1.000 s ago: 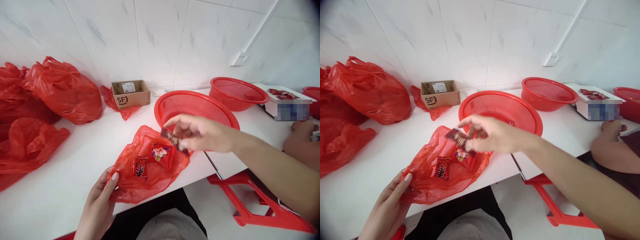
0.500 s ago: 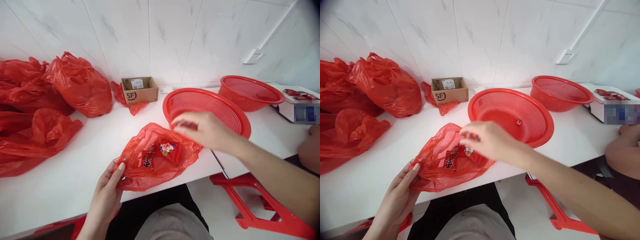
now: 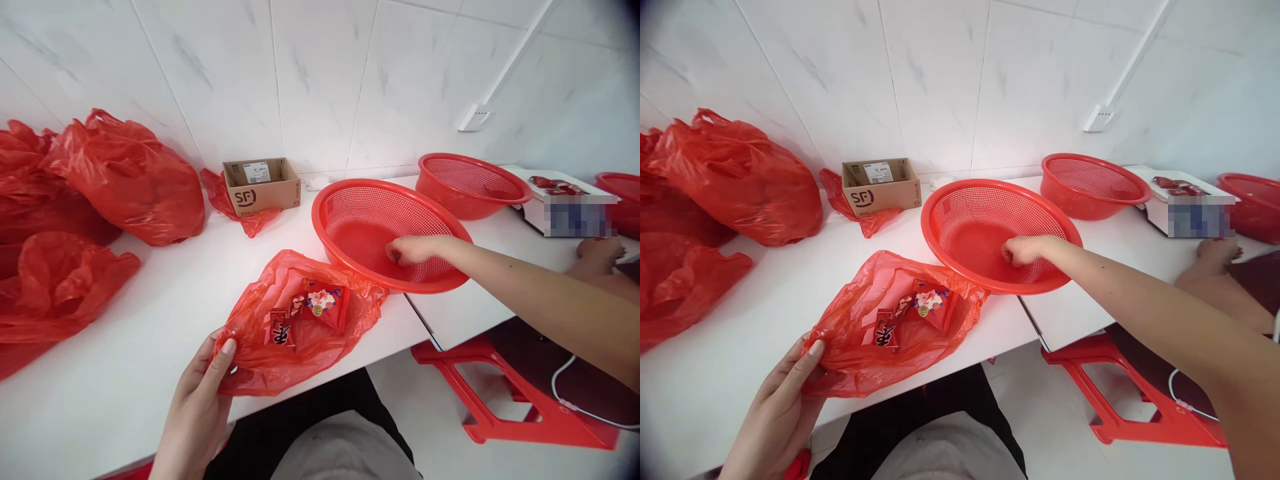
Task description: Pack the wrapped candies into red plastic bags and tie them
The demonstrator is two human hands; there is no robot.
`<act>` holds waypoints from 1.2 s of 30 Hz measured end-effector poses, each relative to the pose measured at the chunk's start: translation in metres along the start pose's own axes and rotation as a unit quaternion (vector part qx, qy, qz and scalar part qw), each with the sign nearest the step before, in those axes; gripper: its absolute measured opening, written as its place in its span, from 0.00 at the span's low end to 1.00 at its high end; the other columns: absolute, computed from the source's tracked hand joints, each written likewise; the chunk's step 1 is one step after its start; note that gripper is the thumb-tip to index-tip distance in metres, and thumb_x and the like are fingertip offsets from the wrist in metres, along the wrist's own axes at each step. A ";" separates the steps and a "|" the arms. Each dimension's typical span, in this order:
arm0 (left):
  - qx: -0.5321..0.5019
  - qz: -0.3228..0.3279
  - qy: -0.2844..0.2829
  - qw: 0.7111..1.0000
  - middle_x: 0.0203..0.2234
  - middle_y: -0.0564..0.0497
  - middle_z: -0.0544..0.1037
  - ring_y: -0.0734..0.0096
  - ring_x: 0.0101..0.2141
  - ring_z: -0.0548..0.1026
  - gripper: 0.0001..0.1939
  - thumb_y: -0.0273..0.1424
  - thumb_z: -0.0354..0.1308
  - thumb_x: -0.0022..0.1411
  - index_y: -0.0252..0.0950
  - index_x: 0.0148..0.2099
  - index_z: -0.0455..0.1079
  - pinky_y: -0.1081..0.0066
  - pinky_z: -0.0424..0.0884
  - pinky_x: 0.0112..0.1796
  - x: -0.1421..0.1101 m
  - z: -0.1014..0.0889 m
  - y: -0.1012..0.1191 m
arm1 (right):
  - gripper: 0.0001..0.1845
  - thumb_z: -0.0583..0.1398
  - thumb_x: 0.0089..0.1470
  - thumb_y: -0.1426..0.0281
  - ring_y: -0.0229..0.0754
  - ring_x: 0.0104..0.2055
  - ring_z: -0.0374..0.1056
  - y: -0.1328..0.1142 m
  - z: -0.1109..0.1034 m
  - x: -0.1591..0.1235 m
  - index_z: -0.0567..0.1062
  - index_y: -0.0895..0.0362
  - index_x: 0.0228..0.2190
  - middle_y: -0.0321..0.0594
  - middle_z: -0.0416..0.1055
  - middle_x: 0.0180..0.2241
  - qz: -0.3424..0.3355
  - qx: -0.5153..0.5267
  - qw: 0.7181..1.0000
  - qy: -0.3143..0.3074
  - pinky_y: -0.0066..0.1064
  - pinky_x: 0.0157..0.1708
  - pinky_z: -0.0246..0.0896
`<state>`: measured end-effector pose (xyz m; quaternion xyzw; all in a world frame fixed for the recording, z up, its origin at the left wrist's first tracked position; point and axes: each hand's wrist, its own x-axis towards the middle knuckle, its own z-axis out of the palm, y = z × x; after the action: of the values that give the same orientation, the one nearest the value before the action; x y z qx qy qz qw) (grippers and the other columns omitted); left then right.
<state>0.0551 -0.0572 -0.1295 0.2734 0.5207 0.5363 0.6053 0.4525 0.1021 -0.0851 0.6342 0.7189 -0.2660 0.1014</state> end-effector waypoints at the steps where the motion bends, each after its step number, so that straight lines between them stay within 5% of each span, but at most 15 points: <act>1: 0.000 0.001 0.003 1.000 0.35 0.51 0.79 0.66 0.36 0.77 0.17 0.40 0.67 0.53 0.40 0.44 0.75 0.73 0.75 0.33 0.000 0.000 0.000 | 0.05 0.61 0.49 0.74 0.43 0.33 0.72 -0.008 -0.006 -0.006 0.75 0.58 0.31 0.43 0.75 0.33 -0.023 0.046 0.998 -0.021 0.34 0.33 0.67; 6: 0.000 -0.002 0.001 1.000 0.35 0.51 0.79 0.66 0.35 0.77 0.18 0.40 0.68 0.52 0.40 0.44 0.75 0.73 0.75 0.32 0.002 0.000 0.000 | 0.14 0.60 0.56 0.62 0.38 0.36 0.72 -0.072 -0.029 -0.053 0.74 0.57 0.42 0.43 0.76 0.40 -0.183 0.315 0.931 0.000 0.30 0.35 0.68; 10: -0.012 0.003 -0.009 1.000 0.35 0.51 0.79 0.66 0.36 0.77 0.17 0.39 0.68 0.52 0.39 0.43 0.75 0.74 0.75 0.33 0.006 0.003 0.000 | 0.12 0.55 0.61 0.66 0.36 0.35 0.73 -0.142 0.001 -0.079 0.75 0.55 0.43 0.41 0.76 0.43 -0.275 0.301 0.909 -0.081 0.28 0.32 0.68; 15: -0.021 0.007 -0.002 1.000 0.35 0.50 0.78 0.64 0.36 0.77 0.18 0.40 0.67 0.53 0.39 0.44 0.74 0.73 0.74 0.33 0.000 0.007 0.002 | 0.19 0.52 0.63 0.72 0.40 0.44 0.71 -0.182 0.060 -0.085 0.70 0.53 0.54 0.44 0.71 0.52 -0.272 0.260 0.915 0.147 0.36 0.43 0.67; 17: -0.011 0.012 0.017 1.000 0.36 0.49 0.78 0.64 0.38 0.77 0.18 0.40 0.66 0.54 0.39 0.45 0.73 0.73 0.74 0.33 -0.003 0.004 0.002 | 0.17 0.51 0.65 0.69 0.38 0.38 0.72 -0.174 0.080 -0.095 0.69 0.51 0.53 0.44 0.72 0.50 -0.258 0.346 0.890 0.145 0.33 0.38 0.69; 20: 0.040 0.032 0.046 0.998 0.39 0.50 0.79 0.64 0.41 0.76 0.18 0.42 0.64 0.56 0.40 0.46 0.72 0.73 0.72 0.38 -0.002 -0.001 -0.003 | 0.13 0.53 0.64 0.62 0.35 0.30 0.72 -0.146 0.109 -0.119 0.72 0.49 0.47 0.41 0.75 0.43 -0.219 0.478 0.850 0.048 0.29 0.29 0.67; 23: 0.099 0.052 0.059 0.992 0.40 0.50 0.79 0.63 0.42 0.75 0.19 0.44 0.64 0.56 0.40 0.46 0.72 0.73 0.70 0.41 0.004 -0.005 -0.010 | 0.13 0.56 0.61 0.58 0.38 0.29 0.71 -0.109 0.134 -0.135 0.75 0.51 0.39 0.41 0.76 0.37 -0.133 0.469 0.872 -0.028 0.30 0.30 0.67; 25: 0.125 0.065 0.072 0.987 0.39 0.50 0.79 0.63 0.41 0.76 0.19 0.44 0.64 0.55 0.40 0.45 0.72 0.73 0.69 0.41 0.008 -0.006 -0.014 | 0.14 0.56 0.60 0.55 0.41 0.29 0.70 -0.083 0.147 -0.135 0.75 0.51 0.34 0.39 0.75 0.32 -0.060 0.437 0.897 0.034 0.33 0.30 0.67; 27: 0.148 0.078 0.090 0.982 0.39 0.51 0.79 0.64 0.41 0.75 0.19 0.45 0.63 0.55 0.40 0.45 0.72 0.73 0.68 0.41 0.011 -0.004 -0.016 | 0.15 0.56 0.58 0.53 0.43 0.30 0.69 -0.056 0.160 -0.128 0.74 0.50 0.31 0.38 0.73 0.28 0.016 0.396 0.903 0.167 0.34 0.32 0.67; 31: 0.198 0.085 0.118 0.969 0.41 0.51 0.79 0.63 0.41 0.75 0.22 0.49 0.60 0.56 0.39 0.46 0.71 0.74 0.69 0.40 0.013 0.000 -0.017 | 0.17 0.57 0.54 0.53 0.43 0.27 0.68 -0.015 0.184 -0.101 0.72 0.53 0.26 0.39 0.71 0.23 0.158 0.313 0.845 0.405 0.31 0.28 0.64; 36: 0.200 0.064 0.122 0.970 0.41 0.53 0.79 0.65 0.42 0.75 0.23 0.49 0.61 0.55 0.39 0.46 0.72 0.78 0.70 0.40 0.015 -0.001 -0.023 | 0.19 0.57 0.50 0.56 0.37 0.18 0.55 -0.003 0.204 -0.079 0.64 0.54 0.17 0.34 0.60 0.13 0.198 0.181 0.824 0.500 0.29 0.21 0.54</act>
<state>0.0608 -0.0500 -0.1548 0.3543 0.6690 0.4878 0.4347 0.4243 -0.0695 -0.2169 0.8157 0.4697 -0.0121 -0.3375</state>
